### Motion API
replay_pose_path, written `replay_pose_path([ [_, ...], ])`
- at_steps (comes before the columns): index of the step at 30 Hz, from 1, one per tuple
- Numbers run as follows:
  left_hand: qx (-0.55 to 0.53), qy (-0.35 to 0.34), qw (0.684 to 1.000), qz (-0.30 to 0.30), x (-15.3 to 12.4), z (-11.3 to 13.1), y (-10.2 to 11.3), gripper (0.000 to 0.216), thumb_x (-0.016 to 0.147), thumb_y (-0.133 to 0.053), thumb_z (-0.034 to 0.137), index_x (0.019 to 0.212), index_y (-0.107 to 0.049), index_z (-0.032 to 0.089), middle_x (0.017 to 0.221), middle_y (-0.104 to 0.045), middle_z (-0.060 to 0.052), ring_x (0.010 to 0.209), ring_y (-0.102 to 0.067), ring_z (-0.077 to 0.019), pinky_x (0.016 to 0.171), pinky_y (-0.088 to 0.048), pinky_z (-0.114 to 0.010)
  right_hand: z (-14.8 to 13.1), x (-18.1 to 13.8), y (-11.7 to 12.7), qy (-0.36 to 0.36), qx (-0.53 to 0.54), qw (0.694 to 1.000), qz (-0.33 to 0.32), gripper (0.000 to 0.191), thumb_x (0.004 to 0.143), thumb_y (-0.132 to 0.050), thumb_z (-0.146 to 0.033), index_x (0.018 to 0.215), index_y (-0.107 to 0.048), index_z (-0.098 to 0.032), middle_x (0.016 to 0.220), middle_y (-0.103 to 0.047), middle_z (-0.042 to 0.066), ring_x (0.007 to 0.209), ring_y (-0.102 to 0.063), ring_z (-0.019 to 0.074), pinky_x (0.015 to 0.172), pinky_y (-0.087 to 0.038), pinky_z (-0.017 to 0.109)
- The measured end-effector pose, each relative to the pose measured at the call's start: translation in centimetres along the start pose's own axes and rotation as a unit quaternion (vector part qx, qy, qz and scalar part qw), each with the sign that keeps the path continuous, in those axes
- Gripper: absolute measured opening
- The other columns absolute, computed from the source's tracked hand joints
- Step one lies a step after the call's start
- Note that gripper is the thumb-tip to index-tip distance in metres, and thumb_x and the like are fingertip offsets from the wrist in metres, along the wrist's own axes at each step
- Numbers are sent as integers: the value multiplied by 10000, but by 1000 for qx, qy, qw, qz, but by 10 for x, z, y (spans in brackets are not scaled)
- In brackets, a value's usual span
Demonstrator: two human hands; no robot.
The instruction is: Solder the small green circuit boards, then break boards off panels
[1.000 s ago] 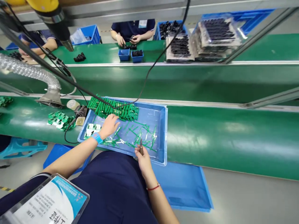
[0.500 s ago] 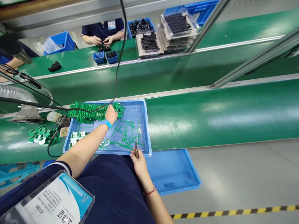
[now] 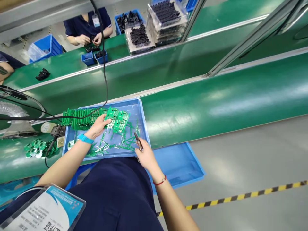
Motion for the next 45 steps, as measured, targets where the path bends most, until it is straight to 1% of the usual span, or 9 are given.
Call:
replay_pose_path([
  [5, -108, -17, 992, -65, -40, 21, 13, 439, 682, -733, 370, 1019, -557, 149, 990, -663, -44, 898, -622, -180, 843, -491, -311, -30, -1, 0, 54, -31, 996, -62, 515, 654, -571, -214, 1161, -656, -239, 1110, -666, 41, 1037, -604, 241, 996, -428, 392],
  [9, -189, -17, 978, -83, -51, 30, 22, 471, 627, -817, 336, 994, -579, 158, 946, -668, -18, 847, -622, -157, 806, -488, -281, -48, -8, -7, 87, -54, 990, -100, 417, 723, -590, -241, 1127, -687, -228, 986, -697, 43, 901, -630, 228, 901, -483, 381],
  [15, -325, 99, 924, -174, -70, 20, 17, 549, 526, -887, 370, 956, -631, 144, 812, -684, -22, 689, -631, -138, 685, -517, -253, -62, -22, -20, 131, -58, 975, -172, 317, 801, -586, -412, 987, -736, -204, 832, -699, 48, 777, -631, 209, 769, -516, 334],
  [19, -371, 108, 914, -122, -74, 9, 24, 506, 554, -876, 388, 943, -627, 181, 760, -674, 22, 620, -597, -85, 606, -490, -187, -56, -15, -20, 124, -98, 978, -133, 366, 831, -515, -369, 1108, -687, -204, 915, -683, 61, 823, -616, 212, 805, -502, 345],
  [24, -348, 65, 931, -87, -70, 6, 44, 524, 591, -868, 353, 1017, -619, 180, 930, -708, -7, 705, -628, -92, 631, -486, -180, -49, 3, -15, 101, -197, 972, -79, 494, 661, -549, -126, 1128, -680, -226, 995, -654, 75, 977, -557, 269, 981, -405, 428],
  [30, -317, 47, 942, -103, -74, 8, 49, 661, 609, -850, 400, 1166, -572, 180, 1092, -699, -59, 955, -672, -207, 782, -531, -273, -69, -2, -23, 124, -205, 957, -165, 655, 665, -474, -86, 1279, -595, -278, 1156, -642, 29, 1084, -576, 240, 988, -435, 384],
  [35, -340, 57, 931, -115, -82, 7, 50, 647, 598, -861, 364, 1159, -593, 187, 1067, -705, -49, 897, -680, -181, 692, -531, -220, -78, -9, -33, 130, -136, 961, -202, 402, 775, -552, -201, 1145, -696, -257, 1084, -706, 27, 998, -636, 240, 949, -468, 377],
  [40, -406, 141, 892, -142, -95, -5, 39, 446, 611, -843, 326, 981, -651, 167, 845, -704, -20, 641, -637, -110, 610, -531, -213, -82, -12, -43, 126, -77, 950, -275, 311, 802, -605, -372, 1034, -738, -213, 933, -732, 39, 844, -650, 213, 836, -512, 349],
  [45, -431, 127, 890, -78, -94, -17, 39, 237, 758, -731, 290, 943, -614, 198, 802, -677, 19, 691, -641, -91, 651, -535, -194, -48, 15, -38, 57, -128, 965, -222, 270, 754, -629, -313, 989, -736, -237, 986, -721, 28, 928, -633, 238, 862, -484, 348],
])
Point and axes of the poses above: each hand's wrist, its own x-axis towards the middle knuckle, its own y-axis out of the back of the hand, z = x × y, the point moved 2 cm from there along x, towards the middle knuckle
